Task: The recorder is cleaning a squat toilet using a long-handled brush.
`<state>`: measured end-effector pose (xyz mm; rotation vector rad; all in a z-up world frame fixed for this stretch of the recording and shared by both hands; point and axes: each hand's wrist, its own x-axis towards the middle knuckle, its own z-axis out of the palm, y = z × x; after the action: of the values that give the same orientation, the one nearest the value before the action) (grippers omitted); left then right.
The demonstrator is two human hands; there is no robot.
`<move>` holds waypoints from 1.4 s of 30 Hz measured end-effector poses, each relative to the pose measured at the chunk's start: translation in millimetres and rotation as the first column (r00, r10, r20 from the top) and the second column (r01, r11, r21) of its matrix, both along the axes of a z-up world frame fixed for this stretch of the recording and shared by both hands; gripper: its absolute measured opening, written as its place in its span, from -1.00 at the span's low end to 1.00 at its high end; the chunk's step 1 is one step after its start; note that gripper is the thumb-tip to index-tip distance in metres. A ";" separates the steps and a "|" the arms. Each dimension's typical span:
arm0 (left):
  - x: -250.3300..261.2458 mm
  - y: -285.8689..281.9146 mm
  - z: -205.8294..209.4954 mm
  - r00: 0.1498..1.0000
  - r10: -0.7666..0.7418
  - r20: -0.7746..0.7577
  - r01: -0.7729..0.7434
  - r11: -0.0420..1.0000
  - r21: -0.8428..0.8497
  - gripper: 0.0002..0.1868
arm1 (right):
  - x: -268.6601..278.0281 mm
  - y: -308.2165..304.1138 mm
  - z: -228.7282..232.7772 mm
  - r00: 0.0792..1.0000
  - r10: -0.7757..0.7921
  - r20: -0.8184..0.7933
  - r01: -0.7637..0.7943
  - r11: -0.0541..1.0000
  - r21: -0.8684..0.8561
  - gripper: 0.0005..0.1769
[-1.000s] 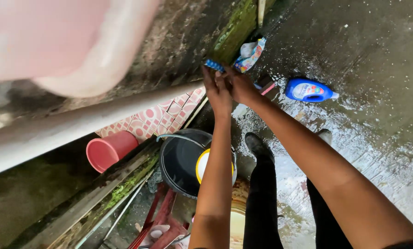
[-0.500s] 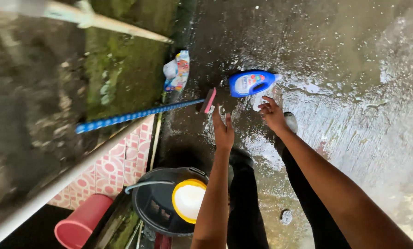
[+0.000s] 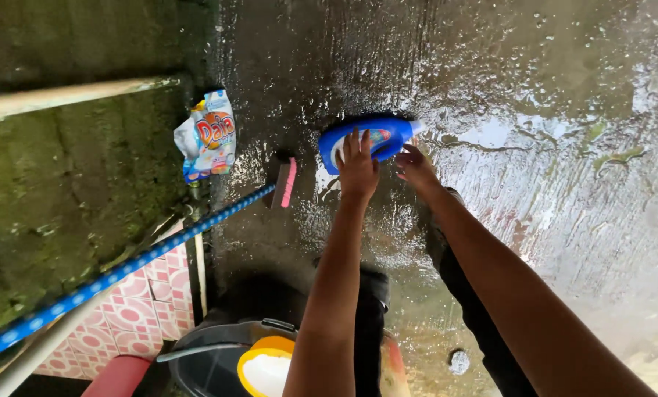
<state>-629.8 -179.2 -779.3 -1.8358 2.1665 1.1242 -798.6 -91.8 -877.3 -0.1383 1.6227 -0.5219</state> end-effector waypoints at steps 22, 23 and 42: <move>43.0 -41.7 54.3 0.762 0.418 -0.495 -0.488 0.873 -0.014 0.00 | 61.5 -130.9 136.8 0.568 0.404 -0.717 -0.778 0.548 -0.307 -0.36; 44.2 -39.0 50.8 0.778 0.401 -0.483 -0.465 0.885 -0.015 -0.01 | 59.2 -127.9 133.4 0.555 0.442 -0.704 -0.793 0.536 -0.290 -0.32; 116.7 0.4 408.0 0.467 0.450 -0.761 -0.661 0.749 0.038 -0.41 | 17.5 -85.6 462.1 0.975 0.124 -0.186 -0.219 0.693 -0.687 -0.40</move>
<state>-513.0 -178.9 -371.4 -2.7247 2.1276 2.1395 -781.0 -177.4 -415.2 -0.9140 1.4284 -0.9885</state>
